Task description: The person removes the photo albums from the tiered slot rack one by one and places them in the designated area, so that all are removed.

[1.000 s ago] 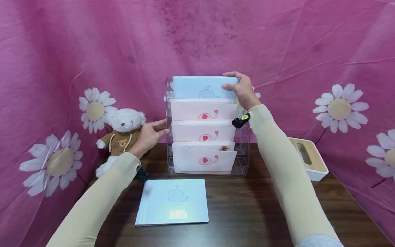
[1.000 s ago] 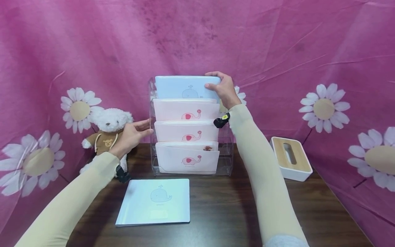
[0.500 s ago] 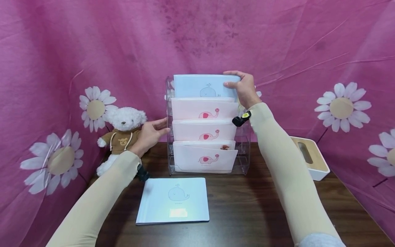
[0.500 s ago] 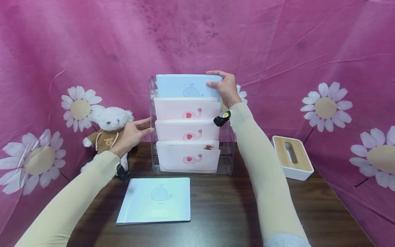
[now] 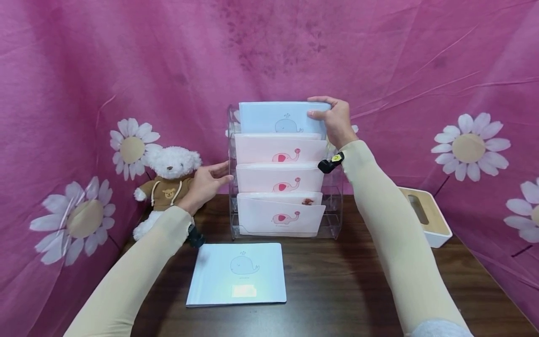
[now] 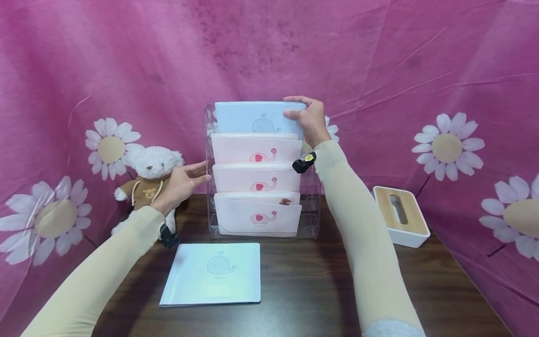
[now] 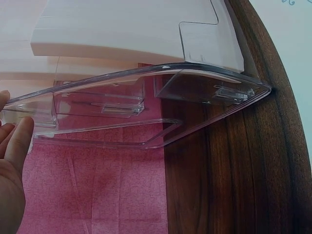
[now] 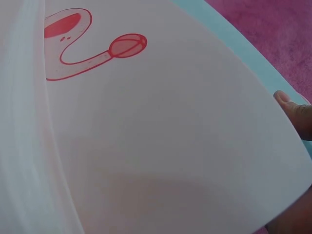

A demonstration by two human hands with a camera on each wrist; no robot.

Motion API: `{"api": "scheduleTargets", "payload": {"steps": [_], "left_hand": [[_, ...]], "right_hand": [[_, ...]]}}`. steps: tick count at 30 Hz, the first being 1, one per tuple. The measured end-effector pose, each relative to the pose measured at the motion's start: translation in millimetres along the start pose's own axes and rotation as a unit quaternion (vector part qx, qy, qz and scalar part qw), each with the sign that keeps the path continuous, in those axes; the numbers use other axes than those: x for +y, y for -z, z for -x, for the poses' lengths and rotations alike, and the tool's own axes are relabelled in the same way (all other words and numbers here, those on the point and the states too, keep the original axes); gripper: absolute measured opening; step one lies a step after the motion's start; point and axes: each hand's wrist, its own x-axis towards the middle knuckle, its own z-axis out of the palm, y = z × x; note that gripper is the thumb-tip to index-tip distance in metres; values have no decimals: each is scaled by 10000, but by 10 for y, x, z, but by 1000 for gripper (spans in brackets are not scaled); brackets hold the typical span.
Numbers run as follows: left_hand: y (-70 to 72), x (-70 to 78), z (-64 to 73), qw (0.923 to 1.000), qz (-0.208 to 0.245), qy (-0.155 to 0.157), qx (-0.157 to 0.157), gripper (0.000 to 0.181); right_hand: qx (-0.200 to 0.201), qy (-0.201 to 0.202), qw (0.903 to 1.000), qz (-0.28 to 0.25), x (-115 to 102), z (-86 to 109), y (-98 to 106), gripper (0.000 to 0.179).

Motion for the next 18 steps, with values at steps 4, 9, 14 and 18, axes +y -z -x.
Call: {"api": "scheduleTargets", "payload": {"steps": [4, 9, 14, 18], "left_hand": [[-10, -2, 1, 10000, 5, 48, -4, 56], [-35, -3, -8, 10000, 23, 17, -3, 55], [-50, -13, -6, 10000, 25, 11, -23, 55], [-52, -13, 0, 10000, -20, -19, -2, 54]], "right_hand": [[59, 54, 10000, -47, -14, -4, -2, 36], [167, 205, 9992, -309, -73, -10, 42, 36], [286, 310, 9974, -579, -157, 13, 123, 37], [404, 301, 9948, -884, -265, 47, 183, 38]]}}
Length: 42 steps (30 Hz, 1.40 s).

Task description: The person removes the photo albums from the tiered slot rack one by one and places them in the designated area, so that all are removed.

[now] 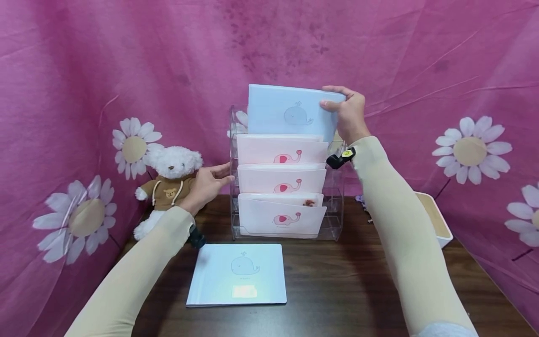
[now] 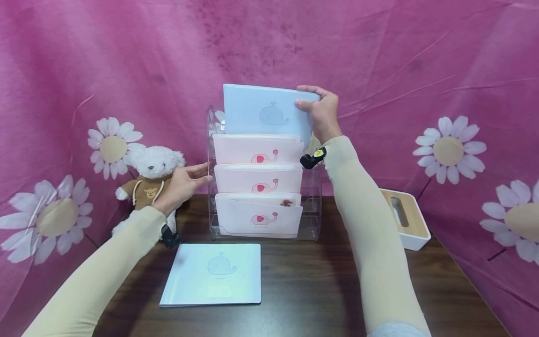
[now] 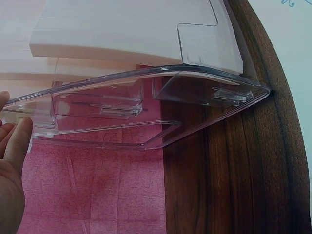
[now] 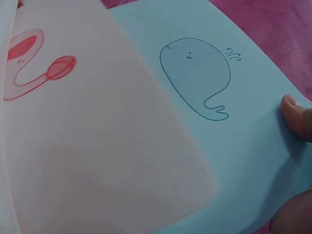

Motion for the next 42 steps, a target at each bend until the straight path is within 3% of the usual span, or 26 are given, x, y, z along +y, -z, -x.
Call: {"api": "scheduleTargets", "payload": {"steps": [12, 23, 33, 37, 42], "left_hand": [[30, 22, -18, 10000, 15, 68, -12, 54], [32, 21, -5, 9999, -111, -8, 37, 54], [-1, 37, 12, 9996, -264, 59, -33, 53], [-5, 57, -4, 9996, -265, -5, -4, 53], [-9, 57, 8, 9999, -143, 87, 11, 53]], "right_hand": [[314, 433, 9910, -1226, -467, 2, 84, 44], [61, 943, 9708, -2206, -670, 219, 195, 41], [-19, 675, 9812, -1810, -527, 589, 423, 36], [-293, 530, 9868, -1505, -425, 765, 582, 33], [-701, 319, 9866, -1441, -252, 1011, 767, 28]]}}
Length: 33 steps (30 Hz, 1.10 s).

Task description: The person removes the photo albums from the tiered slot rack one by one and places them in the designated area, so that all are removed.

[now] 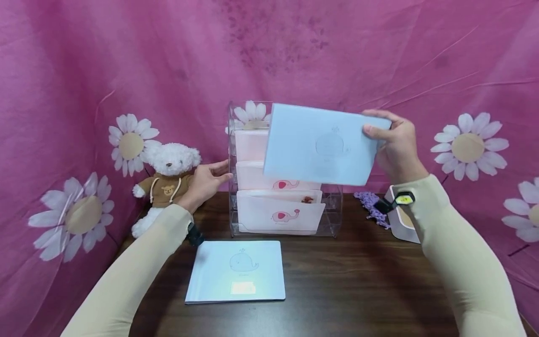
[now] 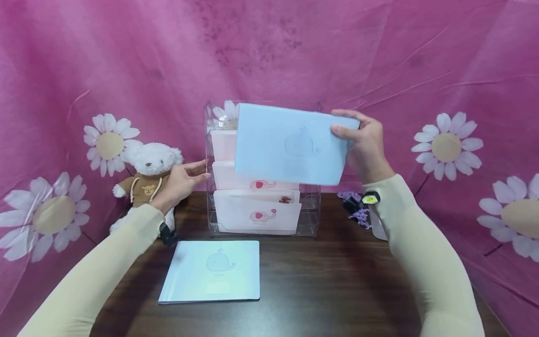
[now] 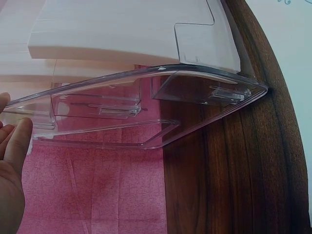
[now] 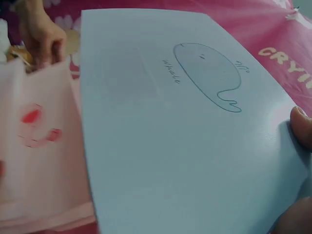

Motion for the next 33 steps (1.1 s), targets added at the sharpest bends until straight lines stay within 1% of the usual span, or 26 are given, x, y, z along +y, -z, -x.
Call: {"api": "scheduleTargets", "payload": {"steps": [2, 4, 6, 9, 11, 15, 18, 22, 25, 27, 31, 33], "left_hand": [[3, 5, 6, 10000, -1, 40, -32, 54], [5, 9, 10, 10000, -15, 76, -36, 54], [12, 14, 8, 9999, -89, 62, -43, 54], [25, 26, 8, 9998, -175, 70, -45, 54], [30, 28, 12, 9997, -218, 100, -62, 54], [19, 24, 21, 9997, -155, 182, -82, 55], [6, 25, 18, 9998, -112, 148, -58, 54], [3, 26, 13, 9998, -168, 72, -24, 54], [1, 19, 8, 9999, -144, 59, -18, 54], [0, 14, 8, 9999, -104, 89, -23, 54], [1, 12, 15, 9999, -88, 120, -57, 55], [-2, 13, 13, 9999, -73, 113, -62, 55]], "right_hand": [[-205, -180, 9996, 29, 36, 137, 76, 26], [-421, -415, 9981, 171, 79, 285, 160, 26], [-623, -592, 9955, 400, 130, 426, 239, 27], [-766, -895, 9891, 883, 199, 602, 341, 28], [-809, -1140, 9840, 1104, 252, 691, 410, 29], [-866, -1601, 9757, 1217, 375, 819, 569, 32], [-986, -1892, 9686, 1279, 464, 901, 707, 33], [-1156, -2553, 9499, 1381, 575, 1013, 903, 32], [-1197, -3137, 9331, 1287, 659, 1086, 1041, 31], [-1276, -3449, 9226, 1164, 722, 1131, 1128, 30], [-1595, -3866, 9039, 899, 857, 1207, 1273, 33], [-1670, -3970, 8981, 893, 925, 1238, 1323, 34]]}}
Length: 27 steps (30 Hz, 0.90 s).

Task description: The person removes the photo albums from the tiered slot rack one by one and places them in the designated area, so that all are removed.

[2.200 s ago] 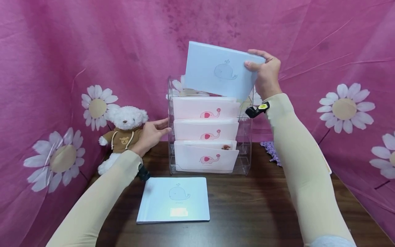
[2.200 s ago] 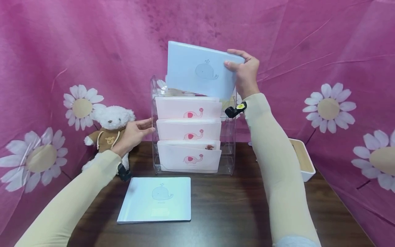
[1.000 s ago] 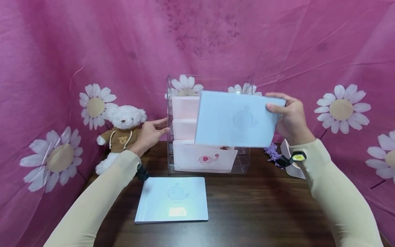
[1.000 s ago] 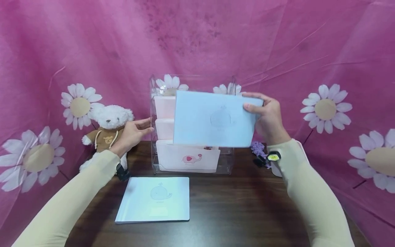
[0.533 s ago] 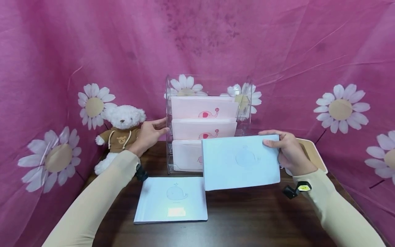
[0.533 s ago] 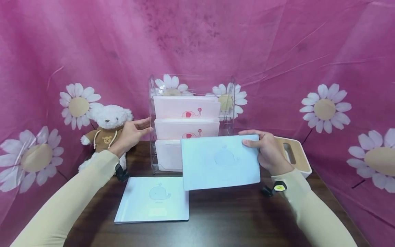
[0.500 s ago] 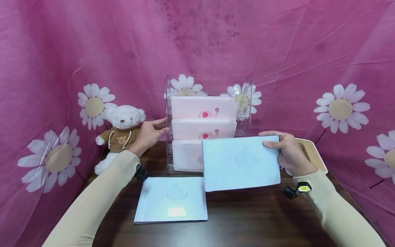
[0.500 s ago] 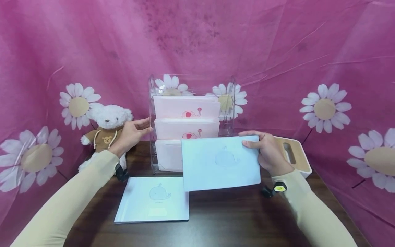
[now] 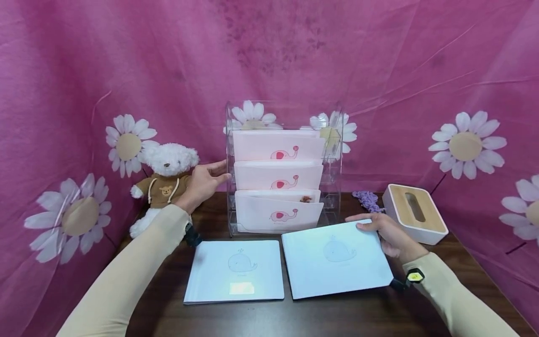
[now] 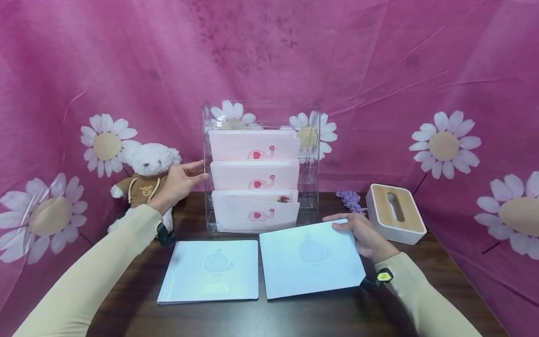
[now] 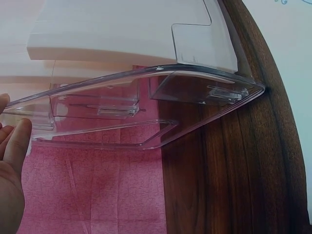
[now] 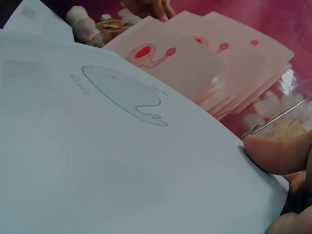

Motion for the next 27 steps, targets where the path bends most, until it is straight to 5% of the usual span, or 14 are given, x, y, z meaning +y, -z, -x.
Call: {"api": "scheduleTargets", "payload": {"steps": [9, 27], "left_hand": [[-34, 27, -29, 10000, -55, -43, -24, 56], [-2, 2, -2, 9997, -241, 26, 61, 54]], "right_hand": [[990, -361, 9939, 323, 328, -75, 17, 33], [1147, -165, 9930, 217, 575, -211, -60, 45]]}}
